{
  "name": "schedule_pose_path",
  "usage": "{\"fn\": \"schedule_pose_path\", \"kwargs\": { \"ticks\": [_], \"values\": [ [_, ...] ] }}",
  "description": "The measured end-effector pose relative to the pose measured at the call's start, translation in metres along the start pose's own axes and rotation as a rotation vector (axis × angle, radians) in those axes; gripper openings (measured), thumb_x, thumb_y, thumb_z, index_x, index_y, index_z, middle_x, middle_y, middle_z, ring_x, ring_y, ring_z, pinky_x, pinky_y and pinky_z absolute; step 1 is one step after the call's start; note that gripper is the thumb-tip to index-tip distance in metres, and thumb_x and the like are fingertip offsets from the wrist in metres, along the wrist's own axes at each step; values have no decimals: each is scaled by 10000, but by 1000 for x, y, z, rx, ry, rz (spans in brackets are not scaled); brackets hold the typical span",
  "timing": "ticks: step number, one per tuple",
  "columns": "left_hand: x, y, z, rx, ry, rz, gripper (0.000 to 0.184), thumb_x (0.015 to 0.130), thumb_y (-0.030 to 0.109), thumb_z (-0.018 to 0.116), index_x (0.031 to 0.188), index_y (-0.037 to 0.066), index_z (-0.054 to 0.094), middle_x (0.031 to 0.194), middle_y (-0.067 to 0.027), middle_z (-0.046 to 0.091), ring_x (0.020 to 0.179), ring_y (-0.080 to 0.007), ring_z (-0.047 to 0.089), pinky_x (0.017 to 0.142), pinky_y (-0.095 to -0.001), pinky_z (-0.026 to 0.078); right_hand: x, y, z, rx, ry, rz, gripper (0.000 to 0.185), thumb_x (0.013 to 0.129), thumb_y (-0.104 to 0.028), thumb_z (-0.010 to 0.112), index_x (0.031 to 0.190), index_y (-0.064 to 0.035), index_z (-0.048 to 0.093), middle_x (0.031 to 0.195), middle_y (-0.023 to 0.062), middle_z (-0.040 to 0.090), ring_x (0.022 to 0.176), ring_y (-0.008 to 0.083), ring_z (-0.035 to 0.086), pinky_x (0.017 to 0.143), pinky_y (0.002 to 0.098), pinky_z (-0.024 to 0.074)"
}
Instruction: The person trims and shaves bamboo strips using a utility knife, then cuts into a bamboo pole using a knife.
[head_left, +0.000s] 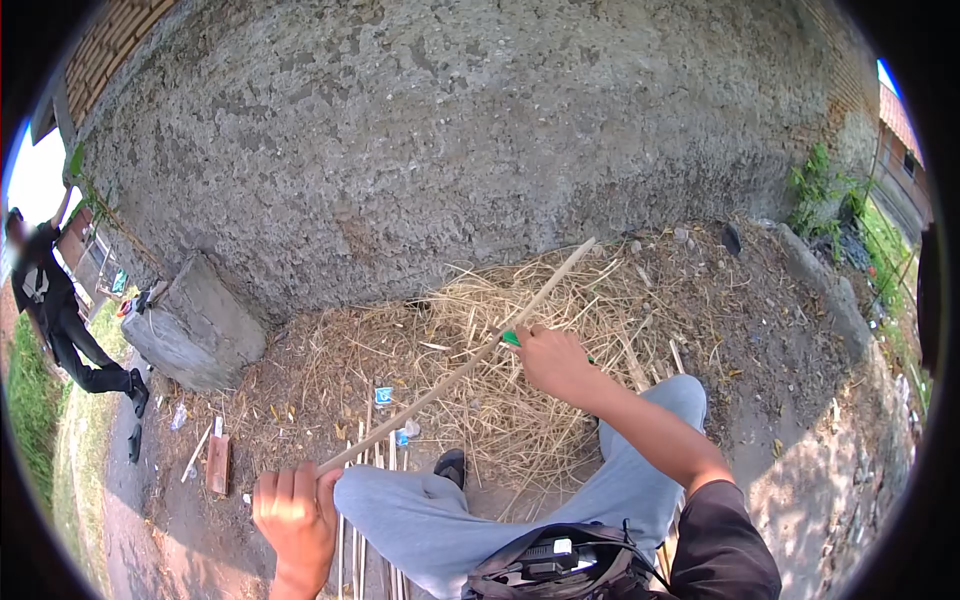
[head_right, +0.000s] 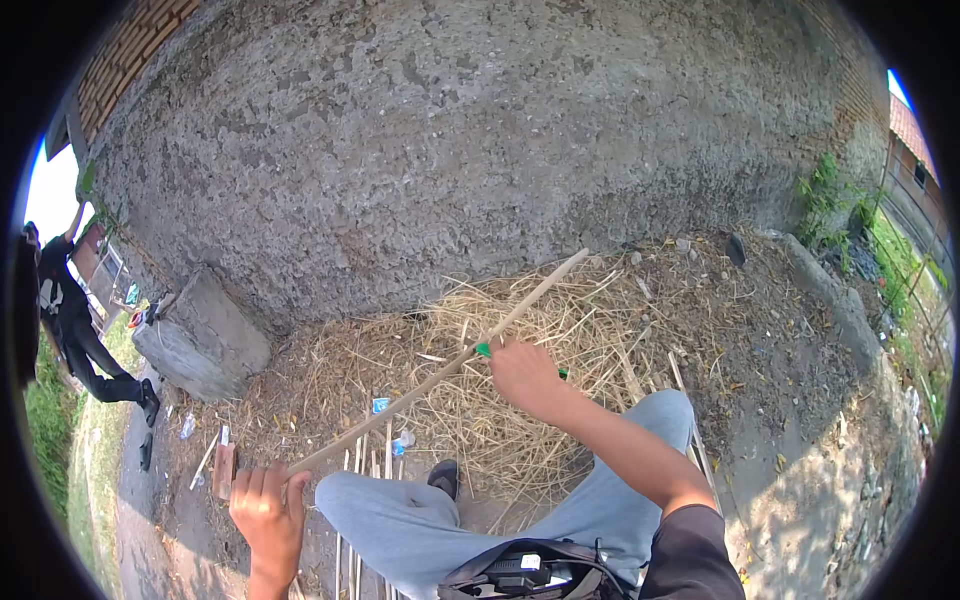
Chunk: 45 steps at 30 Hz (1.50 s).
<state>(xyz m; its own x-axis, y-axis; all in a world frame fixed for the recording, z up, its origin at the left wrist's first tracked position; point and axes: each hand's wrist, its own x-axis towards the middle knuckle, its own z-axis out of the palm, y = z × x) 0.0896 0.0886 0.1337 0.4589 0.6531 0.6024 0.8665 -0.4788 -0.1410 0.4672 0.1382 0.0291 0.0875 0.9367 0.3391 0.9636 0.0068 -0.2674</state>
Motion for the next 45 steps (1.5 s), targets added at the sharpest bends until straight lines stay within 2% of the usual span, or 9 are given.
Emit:
{"fn": "schedule_pose_path", "kwargs": {
  "ticks": [8, 12, 18, 23, 28, 36, 42, 43, 45],
  "values": [
    [123, 4, -104, -5, 596, 93, 447, 775, 65, 780, 1191, 83, 617, 1302, -154, 497, 1217, -292, 509, 1008, -440, 436, -9, -42, -55, 174, -118, 5, 324, 1001, -272, 507, 1006, 25, 635, 753, 217, 655, 709, 399, 657, 647, 513, 510],
    [188, 2, -123, -828, 270, 190, 470, 921, 107, 669, 1352, 79, 484, 1255, -127, 557, 1130, -222, 602, 928, -379, 555, -18, -54, -72, 183, -37, -43, 290, 999, -213, 493, 941, 39, 623, 715, 207, 648, 698, 389, 665, 612, 500, 513],
    [247, 64, -113, -1133, 262, 260, 500, 947, 64, 611, 1394, 13, 393, 1109, -148, 611, 919, -260, 699, 806, -348, 609, -38, -62, -75, 185, -40, 26, 311, 1006, -263, 493, 936, 15, 613, 700, 216, 647, 685, 398, 653, 624, 504, 503],
    [280, 82, -75, -1137, -81, 90, 435, 940, 7, 557, 1338, 0, 381, 1063, -124, 627, 870, -222, 700, 687, -307, 617, -57, -47, -44, 256, -111, 52, 305, 1005, -258, 486, 998, 21, 609, 716, 250, 642, 738, 407, 662, 682, 524, 511],
    [285, 103, -36, -1114, -137, 20, 345, 915, -55, 542, 1235, 0, 423, 1036, -124, 636, 849, -219, 699, 653, -306, 600, -71, -34, -29, 304, -123, 54, 318, 1002, -249, 487, 991, 42, 616, 780, 284, 646, 797, 424, 658, 742, 546, 502],
    [277, 118, -48, -1195, -229, 125, 310, 906, -92, 530, 1183, 7, 432, 1003, -114, 647, 862, -223, 699, 669, -325, 591, -42, -25, -80, 227, -672, 64, 203, 925, -133, 563, 974, 21, 686, 909, 211, 688, 868, 384, 686, 737, 458, 553],
    [285, 122, -55, -1175, -196, 244, 279, 915, -91, 521, 1158, 16, 439, 971, -102, 652, 862, -212, 685, 698, -328, 573, -37, -33, -85, -16, -395, -263, 185, 868, -96, 599, 932, 55, 684, 848, 204, 687, 809, 323, 698, 678, 431, 537],
    [286, 120, -54, -1177, -186, 241, 280, 913, -92, 522, 1157, 20, 441, 970, -101, 651, 856, -211, 682, 697, -329, 571, -29, -27, -79, -14, -390, -259, 185, 868, -96, 599, 932, 55, 684, 848, 204, 687, 809, 323, 698, 678, 431, 537],
    [283, 118, -50, -1179, -174, 236, 281, 912, -93, 524, 1155, 23, 442, 970, -101, 650, 851, -211, 679, 697, -330, 569, -11, -14, -62, 263, -671, 121, 200, 907, -125, 569, 960, 41, 667, 768, 229, 660, 733, 330, 674, 660, 465, 497]
  ]
}}
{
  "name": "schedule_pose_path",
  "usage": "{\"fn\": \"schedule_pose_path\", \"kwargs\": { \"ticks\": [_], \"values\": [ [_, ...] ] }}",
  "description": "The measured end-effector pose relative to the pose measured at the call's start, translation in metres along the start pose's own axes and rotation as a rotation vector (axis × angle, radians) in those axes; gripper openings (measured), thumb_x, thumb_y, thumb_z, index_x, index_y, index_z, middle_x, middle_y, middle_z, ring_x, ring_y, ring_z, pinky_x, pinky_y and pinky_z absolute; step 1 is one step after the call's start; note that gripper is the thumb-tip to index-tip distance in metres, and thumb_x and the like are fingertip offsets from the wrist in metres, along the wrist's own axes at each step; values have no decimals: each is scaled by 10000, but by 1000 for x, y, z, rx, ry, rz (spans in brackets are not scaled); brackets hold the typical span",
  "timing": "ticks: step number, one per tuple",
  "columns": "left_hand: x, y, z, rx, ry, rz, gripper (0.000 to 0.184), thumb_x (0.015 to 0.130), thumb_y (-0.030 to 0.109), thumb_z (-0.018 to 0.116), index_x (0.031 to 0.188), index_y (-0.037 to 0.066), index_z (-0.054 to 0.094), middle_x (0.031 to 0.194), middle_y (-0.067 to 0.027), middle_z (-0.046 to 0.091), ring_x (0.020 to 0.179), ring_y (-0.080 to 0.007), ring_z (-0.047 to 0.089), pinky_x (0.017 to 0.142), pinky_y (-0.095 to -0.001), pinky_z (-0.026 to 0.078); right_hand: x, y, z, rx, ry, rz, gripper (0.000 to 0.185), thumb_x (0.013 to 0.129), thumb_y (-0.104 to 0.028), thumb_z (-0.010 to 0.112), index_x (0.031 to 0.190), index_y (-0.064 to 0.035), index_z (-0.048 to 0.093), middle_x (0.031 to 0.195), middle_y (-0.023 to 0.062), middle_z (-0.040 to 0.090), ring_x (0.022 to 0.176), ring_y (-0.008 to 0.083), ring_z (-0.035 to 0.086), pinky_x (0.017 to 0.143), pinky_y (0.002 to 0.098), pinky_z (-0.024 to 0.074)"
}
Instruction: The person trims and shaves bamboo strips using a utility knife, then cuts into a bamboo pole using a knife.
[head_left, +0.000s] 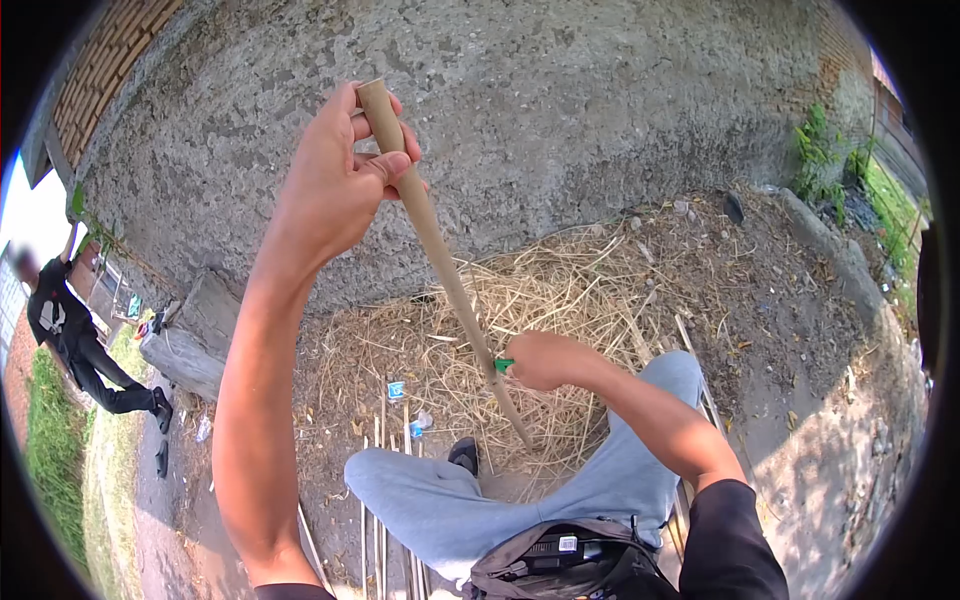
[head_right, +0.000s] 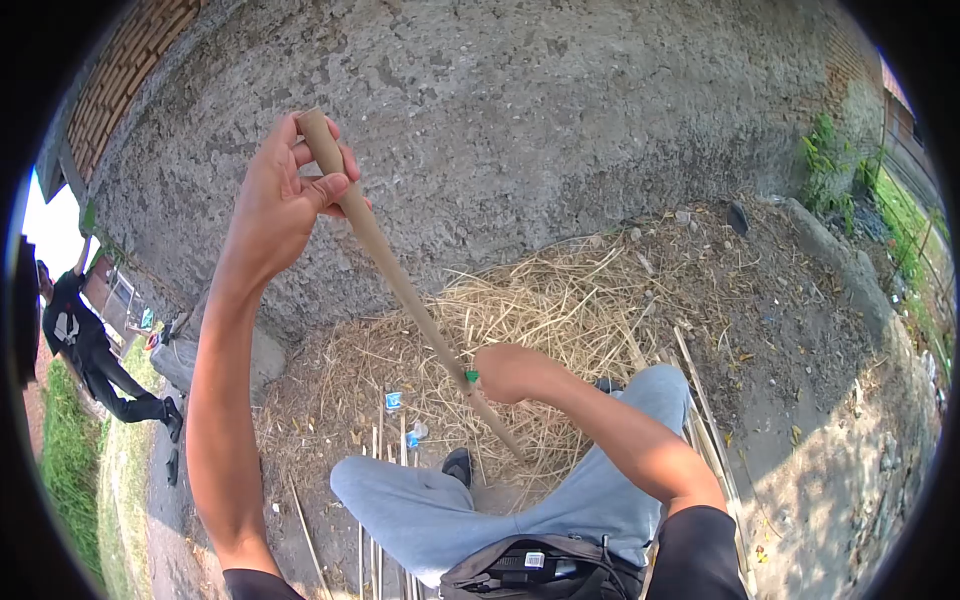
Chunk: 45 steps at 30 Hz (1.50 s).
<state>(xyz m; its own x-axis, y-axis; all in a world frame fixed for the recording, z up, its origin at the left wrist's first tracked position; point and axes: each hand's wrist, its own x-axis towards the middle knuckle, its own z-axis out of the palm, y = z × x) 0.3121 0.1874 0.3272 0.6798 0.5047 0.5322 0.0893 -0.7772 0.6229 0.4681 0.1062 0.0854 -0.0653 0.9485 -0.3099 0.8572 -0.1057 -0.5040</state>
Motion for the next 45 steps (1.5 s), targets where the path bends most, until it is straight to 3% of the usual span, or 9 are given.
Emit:
{"fn": "schedule_pose_path", "kwargs": {
  "ticks": [7, 17, 23, 25, 29, 33, 40, 44, 45],
  "values": [
    [-9, -24, 6, 21, 102, -97, 368, 913, -113, 512, 1237, 19, 398, 995, -110, 613, 823, -201, 686, 673, -310, 606, -17, 10, 71, 290, 434, -90, 227, 974, -175, 503, 980, 7, 639, 636, 166, 606, 559, 282, 586, 594, 443, 460],
    [-10, -19, 9, 116, 228, -183, 327, 867, -107, 562, 1161, -2, 466, 955, -118, 667, 858, -214, 672, 686, -351, 550, 7, 24, 113, 734, 508, -176, 259, 978, -184, 558, 1156, -28, 665, 582, 43, 527, 512, 102, 440, 493, 339, 374],
    [-6, -39, 8, 223, 317, -149, 315, 867, -67, 591, 1157, -11, 482, 939, -137, 680, 916, -267, 684, 787, -400, 534, 5, 21, 103, 1050, 357, -106, 224, 991, -168, 571, 1092, 2, 674, 648, -26, 528, 545, 57, 412, 476, 259, 339],
    [-9, -32, 9, 228, 273, -128, 338, 888, -72, 569, 1197, 5, 457, 978, -123, 664, 876, -221, 681, 725, -352, 548, -1, 21, 77, 1537, -47, 88, 174, 1001, -124, 541, 1003, 9, 653, 679, -19, 498, 557, 62, 426, 472, 226, 346],
    [-12, -23, 16, 220, 265, -100, 308, 870, -48, 597, 1154, -8, 485, 962, -147, 685, 935, -274, 685, 787, -403, 534, -3, 20, 43, 1341, -174, 142, 112, 988, -61, 532, 1013, 32, 589, 639, -20, 440, 547, 60, 398, 475, 240, 342],
    [-8, -20, 20, 308, 298, -139, 310, 873, -61, 583, 1161, -11, 479, 974, -150, 686, 930, -276, 687, 788, -408, 535, -59, -28, -35, 676, 477, -208, 264, 982, -145, 559, 1175, 20, 632, 622, -28, 483, 585, 47, 416, 481, 273, 338],
    [-29, -21, 0, -3, 177, -147, 339, 945, -61, 503, 1265, 1, 411, 1020, -101, 627, 858, -218, 692, 731, -342, 576, -124, 26, -63, 805, 801, -261, 329, 957, -142, 621, 1253, 1, 615, 723, -60, 539, 591, 7, 434, 505, 206, 342],
    [-41, -41, -21, 24, 210, -173, 344, 964, -12, 502, 1296, 7, 414, 1019, -95, 614, 857, -222, 696, 748, -349, 578, -129, 171, 40, 763, 1343, 211, 303, 941, -138, 640, 1202, 13, 623, 752, -31, 587, 637, 25, 468, 549, 225, 379],
    [-42, -45, -21, 14, 200, -190, 344, 964, -12, 502, 1296, 7, 414, 1019, -95, 614, 857, -222, 696, 748, -349, 578, -130, 227, 90, 503, 1415, 368, 315, 921, -175, 653, 1163, 25, 626, 792, 77, 663, 678, 144, 593, 620, 307, 457]
  ]
}}
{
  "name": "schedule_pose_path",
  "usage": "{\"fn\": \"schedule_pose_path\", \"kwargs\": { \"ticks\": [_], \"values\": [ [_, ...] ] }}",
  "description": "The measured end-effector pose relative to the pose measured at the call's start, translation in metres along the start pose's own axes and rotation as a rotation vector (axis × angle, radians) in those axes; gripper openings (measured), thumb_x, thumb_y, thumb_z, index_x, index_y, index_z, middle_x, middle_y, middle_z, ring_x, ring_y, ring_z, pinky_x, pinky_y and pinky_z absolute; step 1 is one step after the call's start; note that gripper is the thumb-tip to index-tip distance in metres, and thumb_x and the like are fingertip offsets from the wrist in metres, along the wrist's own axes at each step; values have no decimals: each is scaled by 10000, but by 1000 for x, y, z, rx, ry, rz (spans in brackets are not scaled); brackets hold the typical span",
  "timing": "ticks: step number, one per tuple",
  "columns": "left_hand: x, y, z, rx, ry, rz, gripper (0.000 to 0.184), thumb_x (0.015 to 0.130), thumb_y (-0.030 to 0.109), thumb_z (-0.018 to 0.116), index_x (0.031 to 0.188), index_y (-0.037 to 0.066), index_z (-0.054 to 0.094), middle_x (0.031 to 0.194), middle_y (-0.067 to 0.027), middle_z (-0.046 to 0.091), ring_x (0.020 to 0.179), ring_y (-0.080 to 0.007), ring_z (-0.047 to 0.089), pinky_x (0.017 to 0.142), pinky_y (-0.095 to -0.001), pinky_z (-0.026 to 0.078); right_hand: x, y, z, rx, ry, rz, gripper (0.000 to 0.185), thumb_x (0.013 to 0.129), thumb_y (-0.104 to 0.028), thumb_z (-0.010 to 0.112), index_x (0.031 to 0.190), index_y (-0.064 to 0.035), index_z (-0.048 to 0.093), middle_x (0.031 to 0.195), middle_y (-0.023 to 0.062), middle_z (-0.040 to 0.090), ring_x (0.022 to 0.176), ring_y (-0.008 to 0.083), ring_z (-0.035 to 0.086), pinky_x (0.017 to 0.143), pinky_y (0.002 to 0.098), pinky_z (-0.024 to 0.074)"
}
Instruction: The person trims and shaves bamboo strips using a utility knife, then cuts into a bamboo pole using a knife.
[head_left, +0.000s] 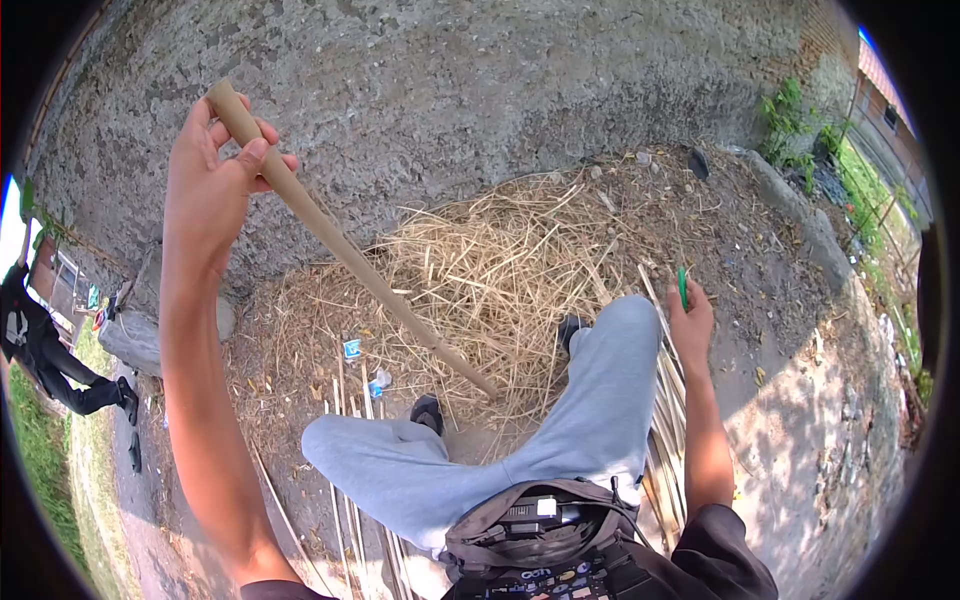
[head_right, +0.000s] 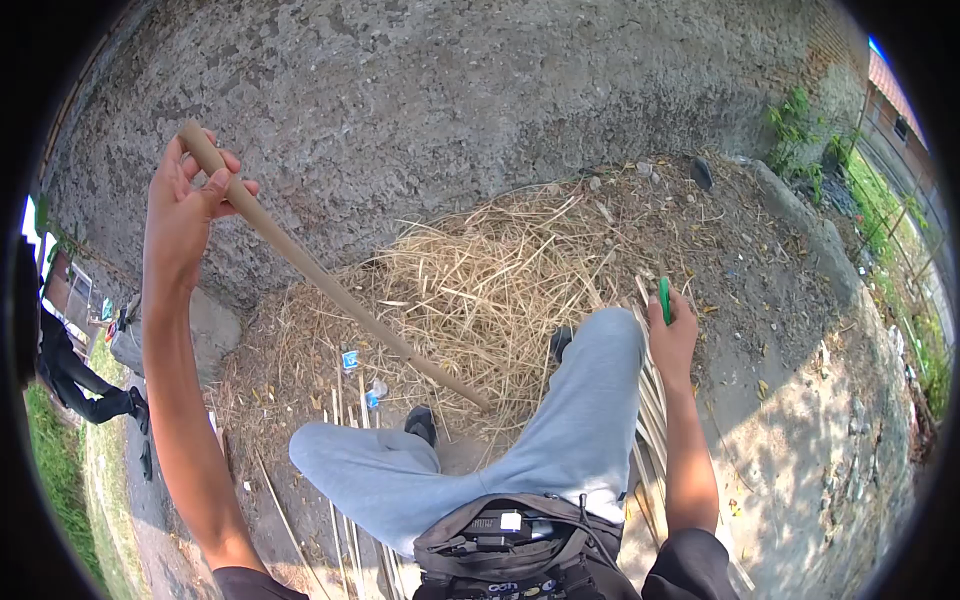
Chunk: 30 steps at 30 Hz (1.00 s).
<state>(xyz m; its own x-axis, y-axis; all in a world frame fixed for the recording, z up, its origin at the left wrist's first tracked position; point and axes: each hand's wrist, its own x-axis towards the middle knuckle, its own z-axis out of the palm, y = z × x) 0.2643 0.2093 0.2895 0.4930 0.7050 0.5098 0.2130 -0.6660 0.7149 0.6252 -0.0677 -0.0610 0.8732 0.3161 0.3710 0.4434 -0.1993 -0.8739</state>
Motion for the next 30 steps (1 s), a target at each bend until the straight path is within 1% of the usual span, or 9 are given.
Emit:
{"fn": "schedule_pose_path", "kwargs": {
  "ticks": [1, 2, 4, 6, 7, 8, 11, 13, 30],
  "values": [
    [0, -4, -1, 2, 35, 1, 358, 967, -2, 501, 1313, 10, 412, 1024, -92, 614, 856, -222, 696, 752, -349, 577, -27, 50, -11, -300, -6, 48, 371, 885, -224, 670, 1154, 28, 631, 880, 208, 696, 817, 331, 683, 741, 411, 509],
    [0, -7, -1, 7, 73, 1, 371, 970, 8, 499, 1331, 13, 409, 1030, -89, 613, 856, -223, 696, 755, -349, 576, -58, 114, -17, -548, -109, 207, 404, 846, -251, 692, 1153, 7, 648, 953, 268, 688, 947, 429, 662, 834, 464, 511],
    [1, -6, 2, 19, 83, -5, 360, 963, -8, 484, 1316, 0, 411, 1028, -94, 619, 851, -227, 700, 741, -349, 576, -146, 217, -33, -601, -379, 392, 470, 779, -263, 732, 1130, 41, 657, 1036, 279, 679, 1005, 414, 659, 892, 459, 499],
    [5, -8, 5, 23, 86, 24, 353, 958, -12, 476, 1306, -7, 420, 1033, -94, 628, 849, -224, 704, 730, -341, 571, -220, 260, -47, -663, -765, 550, 408, 724, -205, 722, 1084, -15, 690, 1013, 289, 681, 956, 432, 668, 820, 446, 540],
    [7, -8, 6, 28, 109, 18, 353, 958, -12, 476, 1306, -7, 420, 1033, -94, 628, 849, -224, 704, 730, -341, 571, -283, 352, -47, -824, -834, 350, 383, 697, -213, 749, 1026, -27, 692, 987, 270, 688, 929, 428, 673, 776, 446, 548],
    [8, -8, 7, 31, 96, 32, 351, 959, -8, 478, 1306, -5, 424, 1035, -93, 627, 851, -223, 705, 730, -339, 571, -339, 432, -56, -422, -684, 537, 359, 688, -271, 765, 939, -26, 689, 961, 254, 688, 940, 418, 675, 778, 457, 546],
    [8, -14, 4, 50, 77, 44, 370, 966, 18, 492, 1328, 7, 416, 1042, -82, 621, 869, -222, 701, 752, -342, 578, -381, 296, -118, -484, -794, 1079, 345, 694, -256, 754, 939, -23, 684, 949, 248, 687, 920, 410, 673, 768, 453, 546],
    [8, -16, 3, 58, 60, 48, 392, 973, 39, 503, 1351, 17, 404, 1046, -71, 614, 886, -222, 696, 773, -348, 586, -390, 267, -137, -426, -738, 1200, 335, 698, -246, 746, 938, -21, 681, 942, 244, 686, 906, 405, 672, 760, 451, 545],
    [-1, -17, -9, 99, 91, 8, 365, 978, 36, 499, 1332, 16, 411, 1050, -72, 606, 892, -218, 701, 763, -342, 589, -367, 239, -151, -312, -616, 1208, 258, 729, -158, 682, 934, -4, 654, 875, 208, 677, 791, 359, 664, 700, 431, 543]
  ]
}}
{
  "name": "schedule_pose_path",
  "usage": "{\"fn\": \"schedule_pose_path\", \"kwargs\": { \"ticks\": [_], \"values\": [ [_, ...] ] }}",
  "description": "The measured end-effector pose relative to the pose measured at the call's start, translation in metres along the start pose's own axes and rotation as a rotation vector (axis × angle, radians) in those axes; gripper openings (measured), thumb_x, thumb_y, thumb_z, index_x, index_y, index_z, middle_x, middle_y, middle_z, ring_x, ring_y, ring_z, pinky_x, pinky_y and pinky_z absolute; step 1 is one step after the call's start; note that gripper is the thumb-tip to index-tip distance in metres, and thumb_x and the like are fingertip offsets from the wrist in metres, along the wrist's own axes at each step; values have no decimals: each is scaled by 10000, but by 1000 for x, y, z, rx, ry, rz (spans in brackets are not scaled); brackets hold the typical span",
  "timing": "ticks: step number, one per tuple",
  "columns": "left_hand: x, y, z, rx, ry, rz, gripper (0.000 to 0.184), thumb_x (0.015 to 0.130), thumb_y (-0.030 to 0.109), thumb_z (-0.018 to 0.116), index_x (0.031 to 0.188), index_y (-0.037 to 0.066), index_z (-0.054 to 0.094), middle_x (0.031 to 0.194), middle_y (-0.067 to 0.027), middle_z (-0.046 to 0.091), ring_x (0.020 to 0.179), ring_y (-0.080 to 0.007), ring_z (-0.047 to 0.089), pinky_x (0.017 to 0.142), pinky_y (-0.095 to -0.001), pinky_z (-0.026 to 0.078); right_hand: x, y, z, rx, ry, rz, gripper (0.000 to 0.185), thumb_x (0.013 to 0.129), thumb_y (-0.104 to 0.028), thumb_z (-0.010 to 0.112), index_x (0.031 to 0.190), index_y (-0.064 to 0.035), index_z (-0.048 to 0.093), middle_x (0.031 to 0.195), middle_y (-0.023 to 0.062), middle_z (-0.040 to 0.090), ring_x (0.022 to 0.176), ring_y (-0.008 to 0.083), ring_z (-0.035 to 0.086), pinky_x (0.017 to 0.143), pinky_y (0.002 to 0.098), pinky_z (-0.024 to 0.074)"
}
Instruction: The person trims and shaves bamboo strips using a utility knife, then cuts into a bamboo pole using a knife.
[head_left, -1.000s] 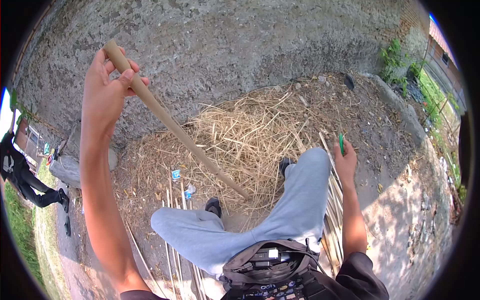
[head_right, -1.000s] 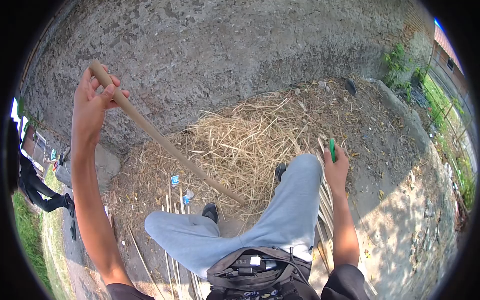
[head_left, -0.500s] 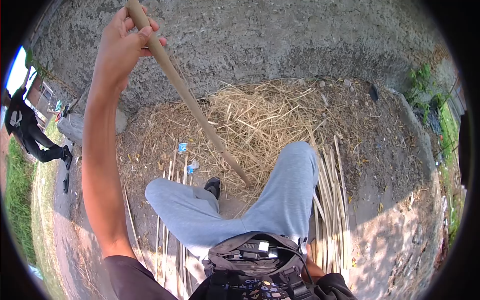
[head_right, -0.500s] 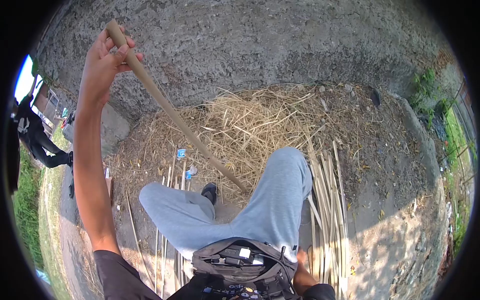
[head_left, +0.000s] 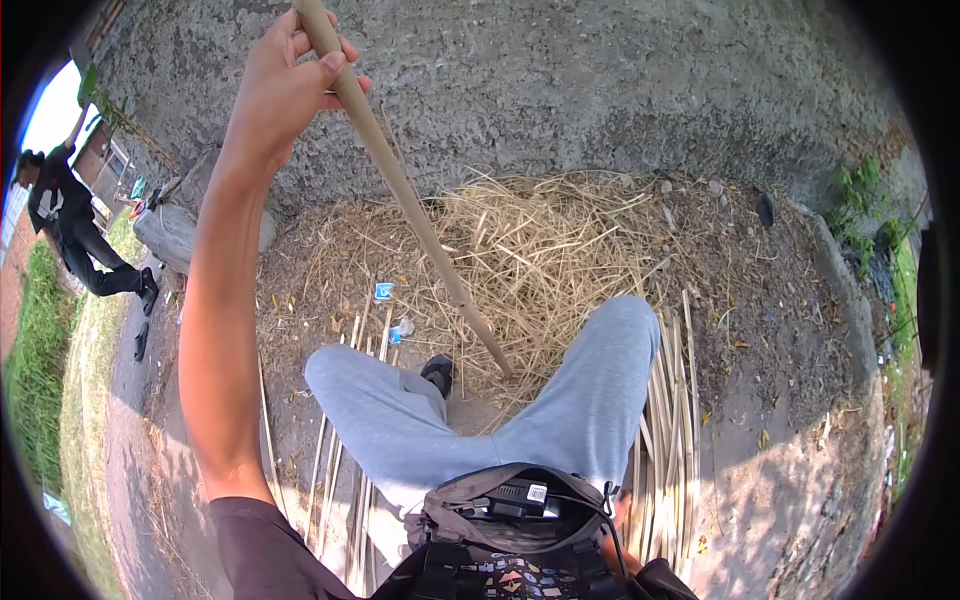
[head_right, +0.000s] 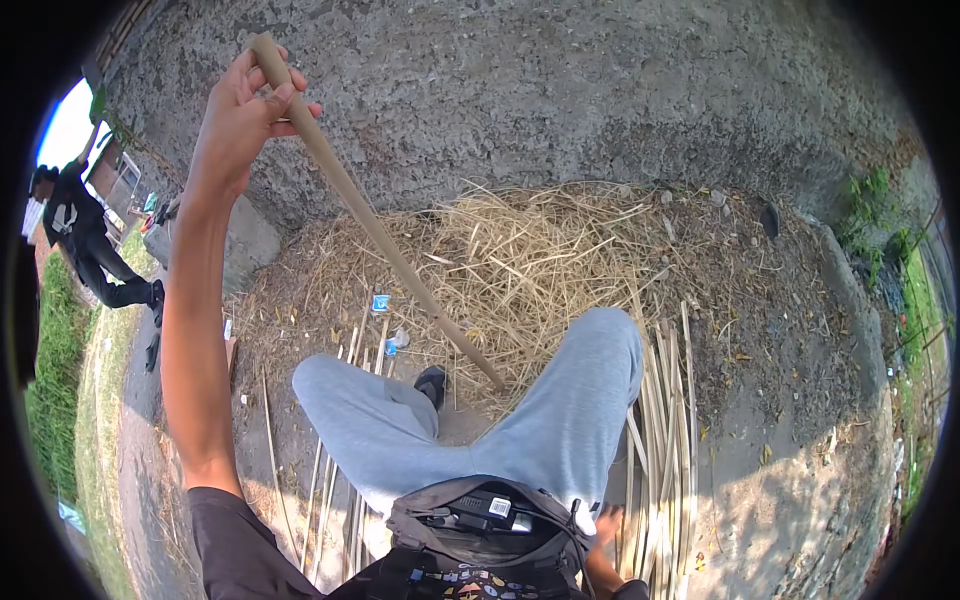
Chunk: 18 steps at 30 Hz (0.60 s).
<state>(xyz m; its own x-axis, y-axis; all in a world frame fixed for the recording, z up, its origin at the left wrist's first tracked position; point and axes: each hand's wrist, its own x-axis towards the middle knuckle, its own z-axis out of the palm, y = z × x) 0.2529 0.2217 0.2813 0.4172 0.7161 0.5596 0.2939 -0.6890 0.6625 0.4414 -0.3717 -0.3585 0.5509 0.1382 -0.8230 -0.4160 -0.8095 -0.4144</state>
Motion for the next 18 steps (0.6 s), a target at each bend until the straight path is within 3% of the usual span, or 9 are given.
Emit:
{"fn": "schedule_pose_path", "kwargs": {
  "ticks": [18],
  "values": [
    [4, 16, 22, -63, 11, 40, 346, 946, -16, 489, 1285, -21, 419, 1031, -113, 614, 846, -241, 705, 731, -379, 598, -7, -21, 13, 7, -17, -36, 185, 763, -66, 614, 929, 14, 625, 806, 170, 668, 668, 310, 655, 635, 410, 540]
  ]
}}
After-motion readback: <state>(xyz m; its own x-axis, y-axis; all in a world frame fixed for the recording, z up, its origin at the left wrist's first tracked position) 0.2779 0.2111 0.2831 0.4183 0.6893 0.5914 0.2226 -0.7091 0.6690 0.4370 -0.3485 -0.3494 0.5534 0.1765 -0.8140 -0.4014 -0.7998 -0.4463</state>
